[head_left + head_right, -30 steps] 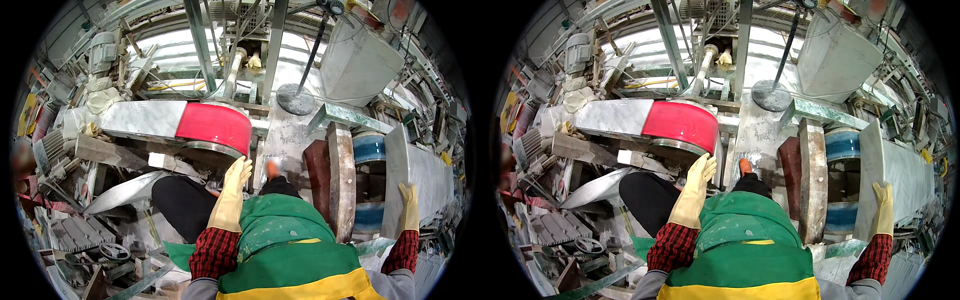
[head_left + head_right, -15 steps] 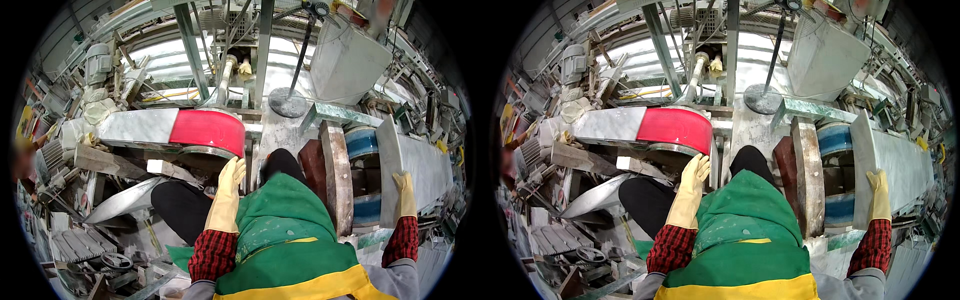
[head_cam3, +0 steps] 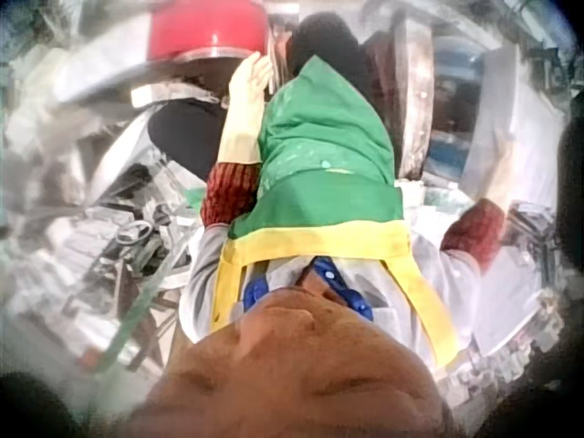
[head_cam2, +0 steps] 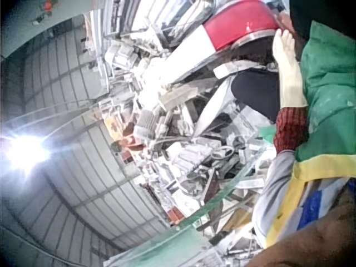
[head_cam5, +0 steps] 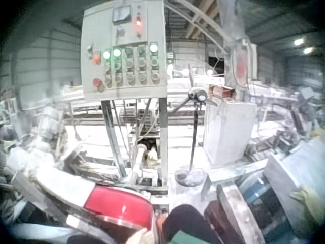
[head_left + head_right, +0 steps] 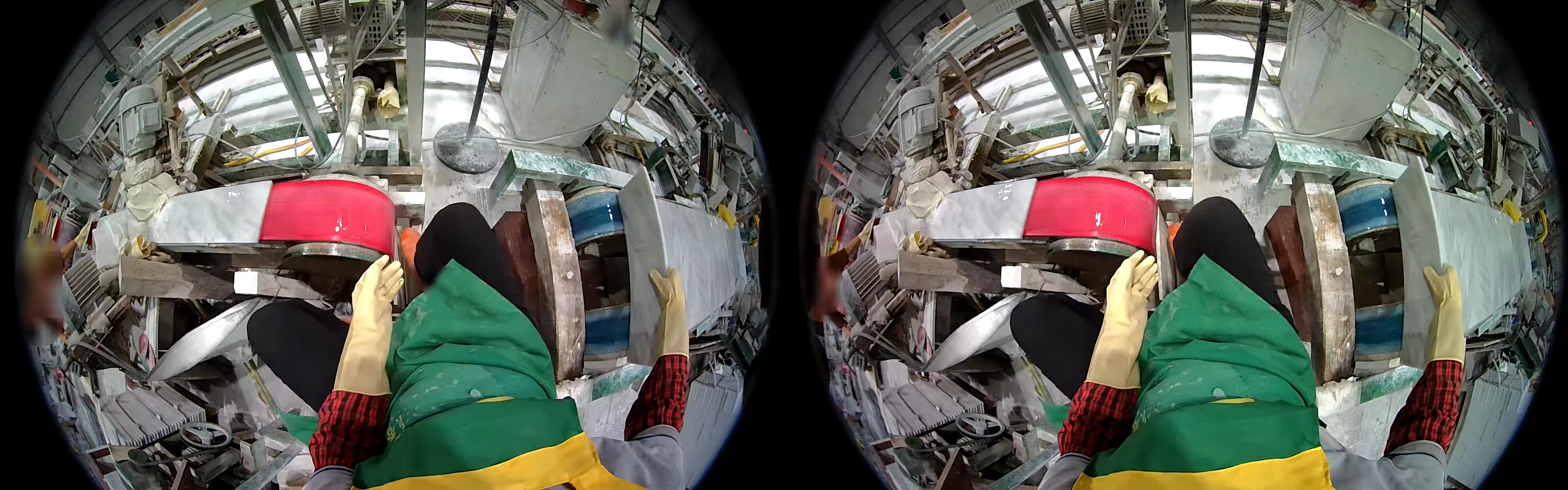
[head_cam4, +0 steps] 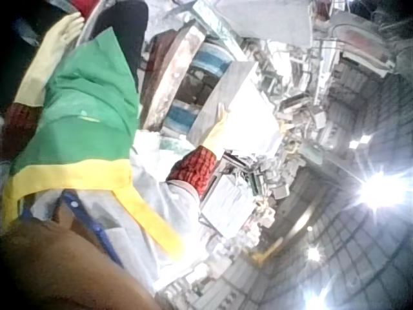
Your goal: The person repeatedly picks up rectangular stone tiles and rubs their edges against a rotating red polishing wheel. They handle each tile one at a time, flipping and repositioning it to polish different edges, then place the tiles back onto a nearby conveyor or stack.
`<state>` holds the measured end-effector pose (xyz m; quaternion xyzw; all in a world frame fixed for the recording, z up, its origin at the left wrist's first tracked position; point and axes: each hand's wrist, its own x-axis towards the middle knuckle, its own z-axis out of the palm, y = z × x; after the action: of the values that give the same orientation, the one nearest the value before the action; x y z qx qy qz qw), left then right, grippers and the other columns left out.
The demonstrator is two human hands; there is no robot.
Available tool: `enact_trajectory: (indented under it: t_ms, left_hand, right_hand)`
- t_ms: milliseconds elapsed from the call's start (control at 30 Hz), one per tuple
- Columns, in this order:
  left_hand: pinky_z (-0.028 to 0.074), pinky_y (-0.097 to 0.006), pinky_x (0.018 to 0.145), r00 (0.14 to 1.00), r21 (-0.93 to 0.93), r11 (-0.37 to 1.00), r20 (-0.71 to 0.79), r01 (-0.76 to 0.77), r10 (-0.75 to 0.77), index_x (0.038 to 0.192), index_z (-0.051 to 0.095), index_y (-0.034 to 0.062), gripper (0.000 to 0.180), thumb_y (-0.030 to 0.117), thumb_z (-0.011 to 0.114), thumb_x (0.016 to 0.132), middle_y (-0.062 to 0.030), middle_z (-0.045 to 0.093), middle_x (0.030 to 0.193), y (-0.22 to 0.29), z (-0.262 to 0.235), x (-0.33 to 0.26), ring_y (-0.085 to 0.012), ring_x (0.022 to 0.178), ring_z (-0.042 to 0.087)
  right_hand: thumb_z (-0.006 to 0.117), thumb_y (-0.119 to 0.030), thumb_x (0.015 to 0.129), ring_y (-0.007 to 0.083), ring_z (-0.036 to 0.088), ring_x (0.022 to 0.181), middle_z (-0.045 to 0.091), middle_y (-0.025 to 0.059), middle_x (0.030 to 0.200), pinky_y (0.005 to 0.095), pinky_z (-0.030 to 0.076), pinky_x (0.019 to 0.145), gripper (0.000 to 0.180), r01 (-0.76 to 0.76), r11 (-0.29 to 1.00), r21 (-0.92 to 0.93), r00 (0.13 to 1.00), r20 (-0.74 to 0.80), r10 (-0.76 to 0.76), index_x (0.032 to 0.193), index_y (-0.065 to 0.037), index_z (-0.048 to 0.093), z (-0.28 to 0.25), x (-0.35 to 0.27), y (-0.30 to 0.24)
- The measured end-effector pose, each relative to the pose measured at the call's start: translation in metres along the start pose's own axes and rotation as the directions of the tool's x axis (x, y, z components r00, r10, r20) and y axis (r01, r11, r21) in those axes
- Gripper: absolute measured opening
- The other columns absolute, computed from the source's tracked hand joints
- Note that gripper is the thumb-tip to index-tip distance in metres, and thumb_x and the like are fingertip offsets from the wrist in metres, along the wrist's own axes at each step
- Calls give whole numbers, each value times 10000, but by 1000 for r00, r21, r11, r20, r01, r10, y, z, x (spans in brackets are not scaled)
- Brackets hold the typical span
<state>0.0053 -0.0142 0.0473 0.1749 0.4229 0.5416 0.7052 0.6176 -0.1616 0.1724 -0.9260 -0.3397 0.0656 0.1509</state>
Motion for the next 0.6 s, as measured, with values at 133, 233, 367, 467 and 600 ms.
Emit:
enact_trajectory:
  t_ms: [133, 233, 367, 467, 600]
  left_hand:
    - [512, -339, 861, 999, -115, 993, 48, 1, 5, 1252, 580, 33, 368, 289, 532, 993, -84, 667, 1089, 32, 23, -9, -175, 955, 644]
    - [547, -305, 785, 998, -282, 959, 65, 21, -2, 1286, 566, 73, 376, 325, 477, 1022, -58, 681, 1052, 54, 33, 0, -153, 914, 652]
    - [547, -353, 850, 965, -412, 911, 241, 1, 108, 1301, 550, 55, 393, 321, 468, 1024, -86, 662, 1138, 86, 108, 18, -200, 970, 645]
    - [525, -379, 895, 860, -365, 930, 488, 44, 151, 1261, 561, 32, 357, 275, 515, 1004, -82, 634, 1182, 77, 176, 54, -214, 1025, 617]
    - [486, -364, 943, 842, -272, 924, 533, 269, -88, 1239, 550, 39, 350, 262, 575, 970, -110, 599, 1219, 33, 233, 77, -221, 1093, 578]
  right_hand:
    - [654, -346, 808, 303, 666, 843, 677, 204, 913, 386, 503, 769, 487, -63, 996, 62, 993, 99, 57, 1058, 71, 628, -8, 1, 3]
    - [682, -363, 794, 253, 648, 794, 671, 170, 867, 380, 500, 715, 496, -29, 995, 100, 998, 56, 23, 1072, 46, 642, -12, -11, -9]
    - [684, -395, 787, 282, 653, 817, 670, 181, 926, 384, 504, 739, 559, -155, 984, 91, 987, 53, 151, 1159, 15, 604, -10, -14, -22]
    - [699, -421, 780, 280, 649, 868, 669, 181, 952, 385, 499, 773, 599, -164, 982, 93, 984, 91, 155, 1177, 12, 583, -10, -11, -13]
    - [675, -350, 829, 301, 657, 848, 678, 201, 920, 390, 494, 766, 482, -164, 986, -14, 986, 6, 164, 1081, 58, 625, -11, -34, -60]
